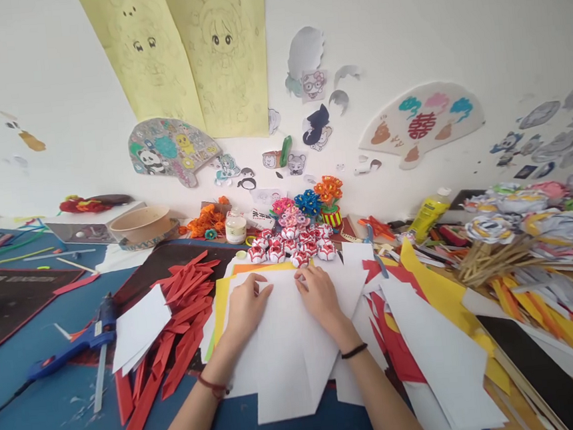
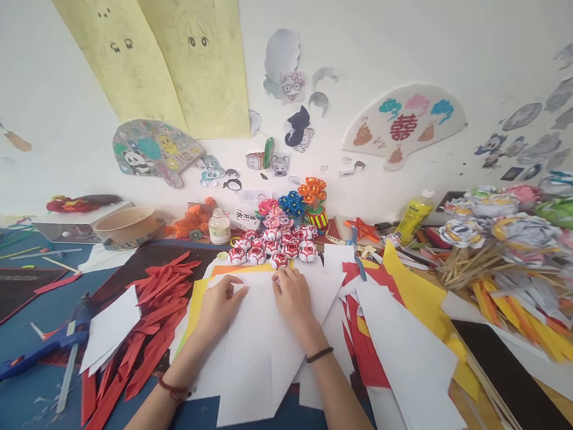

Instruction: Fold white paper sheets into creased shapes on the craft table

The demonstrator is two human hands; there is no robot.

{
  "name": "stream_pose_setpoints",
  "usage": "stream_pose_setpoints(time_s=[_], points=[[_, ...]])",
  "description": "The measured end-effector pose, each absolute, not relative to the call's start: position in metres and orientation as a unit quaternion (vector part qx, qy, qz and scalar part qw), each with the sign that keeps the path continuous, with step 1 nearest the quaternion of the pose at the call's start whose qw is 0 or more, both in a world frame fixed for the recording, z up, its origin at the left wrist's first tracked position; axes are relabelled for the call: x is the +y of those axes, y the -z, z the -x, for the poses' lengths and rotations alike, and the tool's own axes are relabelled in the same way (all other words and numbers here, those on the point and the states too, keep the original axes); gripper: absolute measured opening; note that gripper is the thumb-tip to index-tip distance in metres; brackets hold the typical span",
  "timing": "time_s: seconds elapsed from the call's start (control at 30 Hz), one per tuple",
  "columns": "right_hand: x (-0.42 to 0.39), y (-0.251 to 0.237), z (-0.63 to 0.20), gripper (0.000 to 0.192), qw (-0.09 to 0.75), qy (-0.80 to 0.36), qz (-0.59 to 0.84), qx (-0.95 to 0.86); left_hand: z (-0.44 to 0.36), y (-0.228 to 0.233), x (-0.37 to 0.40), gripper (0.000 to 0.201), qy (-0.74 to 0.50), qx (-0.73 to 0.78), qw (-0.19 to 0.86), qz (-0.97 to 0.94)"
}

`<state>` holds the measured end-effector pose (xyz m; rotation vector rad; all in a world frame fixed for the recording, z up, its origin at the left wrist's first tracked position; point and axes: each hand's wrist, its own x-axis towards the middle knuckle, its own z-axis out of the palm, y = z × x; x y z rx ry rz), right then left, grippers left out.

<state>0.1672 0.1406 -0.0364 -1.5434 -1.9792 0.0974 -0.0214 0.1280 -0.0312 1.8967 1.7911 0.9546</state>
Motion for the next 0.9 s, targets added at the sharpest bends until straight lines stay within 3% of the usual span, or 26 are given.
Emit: stream_pose_setpoints(time_s=[0.23,0.43,0.9], points=[[0.139,0.045,-0.164,0.009,0.363,-0.003,0.574,-0.734,0.020,0.038,0.127,0.025,-0.321,0.621,0.132,-0.703],[0.146,0.053,-0.159,0.027,0.300,-0.047,0.602,-0.738,0.017,0.042,0.129,0.023,-0.303,0.640,0.110,-0.698],[0.147,0.056,-0.157,0.026,0.300,-0.041,0.613,-0.730,0.017,0.040,0.123,0.021,-0.297,0.625,0.097,-0.715]])
